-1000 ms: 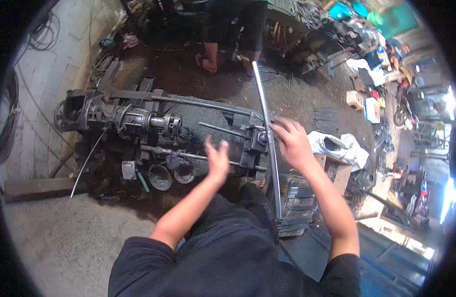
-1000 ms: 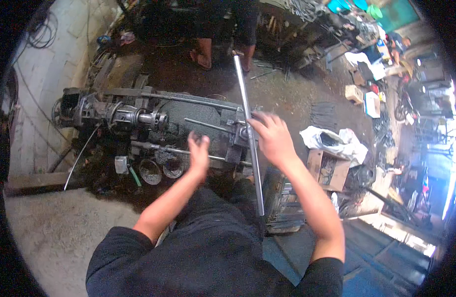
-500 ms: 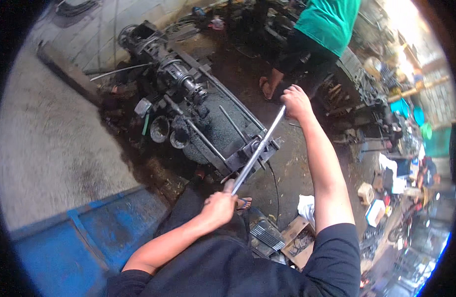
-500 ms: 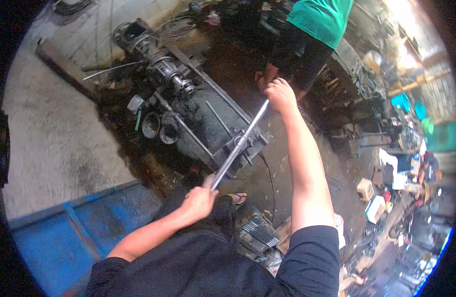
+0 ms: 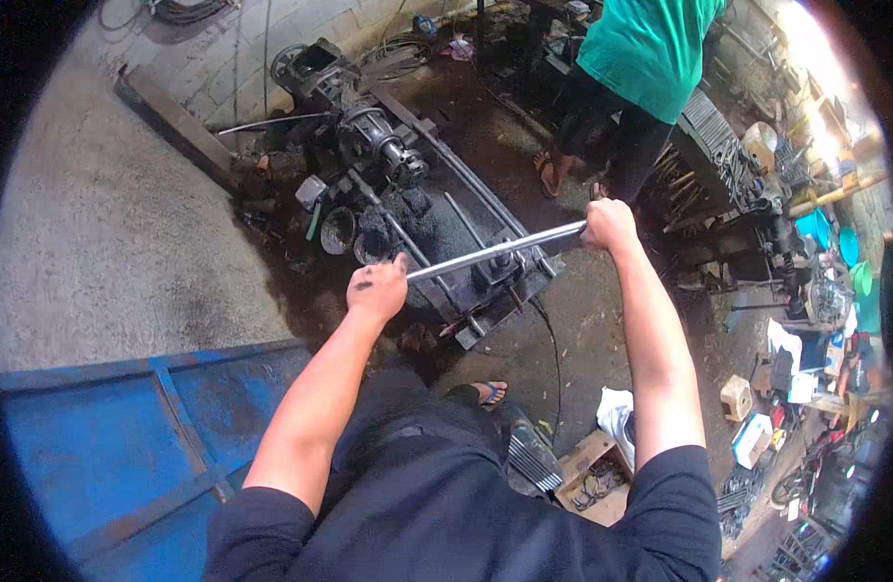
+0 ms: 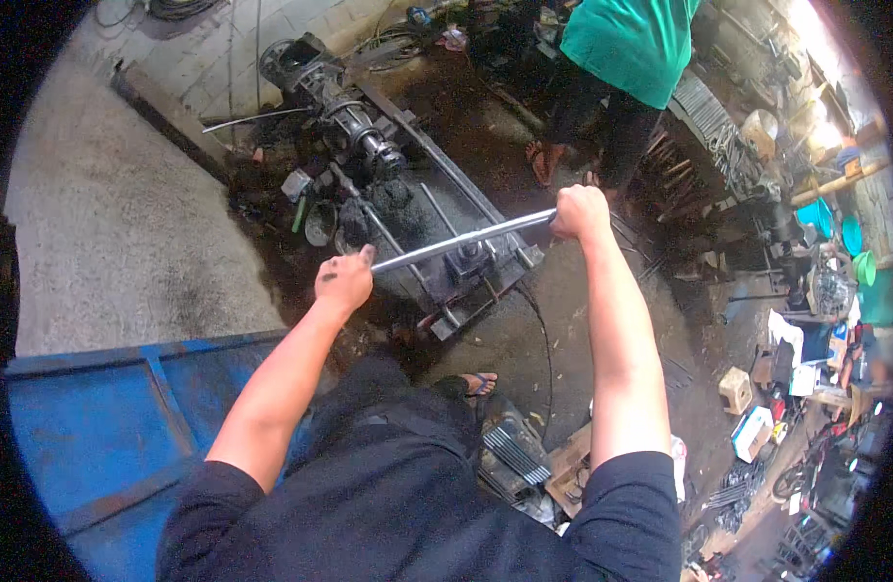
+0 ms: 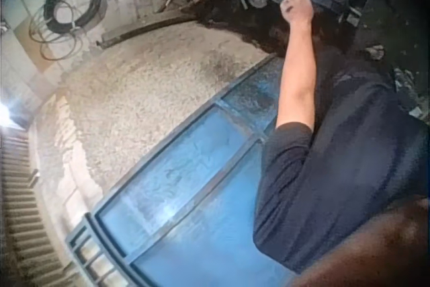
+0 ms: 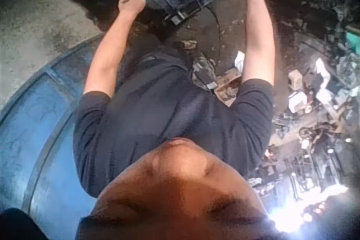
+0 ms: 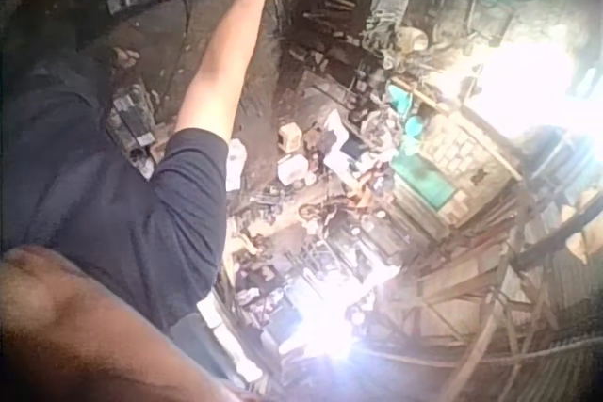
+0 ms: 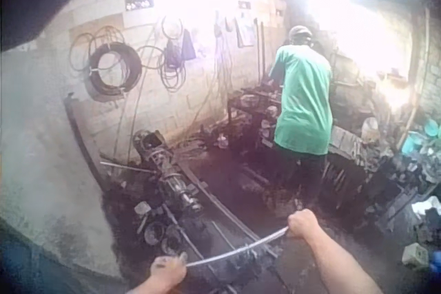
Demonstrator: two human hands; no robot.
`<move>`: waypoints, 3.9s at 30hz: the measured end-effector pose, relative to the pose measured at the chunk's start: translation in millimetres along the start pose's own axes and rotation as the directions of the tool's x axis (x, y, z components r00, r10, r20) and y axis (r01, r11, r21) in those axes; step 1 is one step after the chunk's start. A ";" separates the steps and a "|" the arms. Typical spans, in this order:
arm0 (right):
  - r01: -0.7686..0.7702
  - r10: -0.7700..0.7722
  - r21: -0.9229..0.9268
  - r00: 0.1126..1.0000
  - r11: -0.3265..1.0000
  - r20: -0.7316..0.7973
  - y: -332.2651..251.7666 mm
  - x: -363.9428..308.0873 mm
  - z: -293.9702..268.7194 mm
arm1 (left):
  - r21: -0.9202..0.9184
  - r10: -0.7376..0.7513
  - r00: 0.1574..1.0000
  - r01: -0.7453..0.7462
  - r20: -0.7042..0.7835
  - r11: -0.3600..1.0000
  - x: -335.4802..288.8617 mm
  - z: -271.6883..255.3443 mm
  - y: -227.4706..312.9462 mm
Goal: Operating a metal fabrication machine to bend or shape a long metal rod.
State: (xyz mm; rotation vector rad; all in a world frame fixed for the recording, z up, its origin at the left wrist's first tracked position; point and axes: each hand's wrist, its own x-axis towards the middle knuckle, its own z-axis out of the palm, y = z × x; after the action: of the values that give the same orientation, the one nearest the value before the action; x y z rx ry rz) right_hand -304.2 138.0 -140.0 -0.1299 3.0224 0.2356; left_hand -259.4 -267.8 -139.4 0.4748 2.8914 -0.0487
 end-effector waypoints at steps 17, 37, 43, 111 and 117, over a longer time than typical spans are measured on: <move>-0.176 0.176 -0.008 0.982 0.984 0.069 -13.3 -19.8 1.9 | -0.073 0.025 0.999 -0.022 0.039 0.997 19.6 -9.1 -15.6; -0.661 0.636 0.079 0.742 0.746 0.211 -93.4 -117.7 -12.6 | 0.158 0.586 0.810 -0.583 0.034 0.797 161.1 -12.7 -58.3; -0.738 0.712 0.043 0.662 0.673 0.233 -103.8 -122.3 -19.6 | 0.085 0.626 0.780 -0.623 -0.012 0.778 169.8 -14.0 -54.0; 0.182 0.569 0.544 0.134 -0.819 0.811 -516.6 -54.5 132.9 | -0.701 0.846 0.533 -0.599 0.012 0.388 186.5 74.2 -111.8; -0.007 0.542 0.564 0.267 -0.826 0.797 -530.2 -39.2 124.1 | -0.342 0.880 0.472 -0.819 0.055 0.460 243.1 -26.8 -66.3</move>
State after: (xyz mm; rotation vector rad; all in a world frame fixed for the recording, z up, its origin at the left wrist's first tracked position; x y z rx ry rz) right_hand -203.5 -361.2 -336.8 2.1043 1.1664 -2.5321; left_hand -511.0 -252.8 -164.8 1.6853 2.0380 0.4227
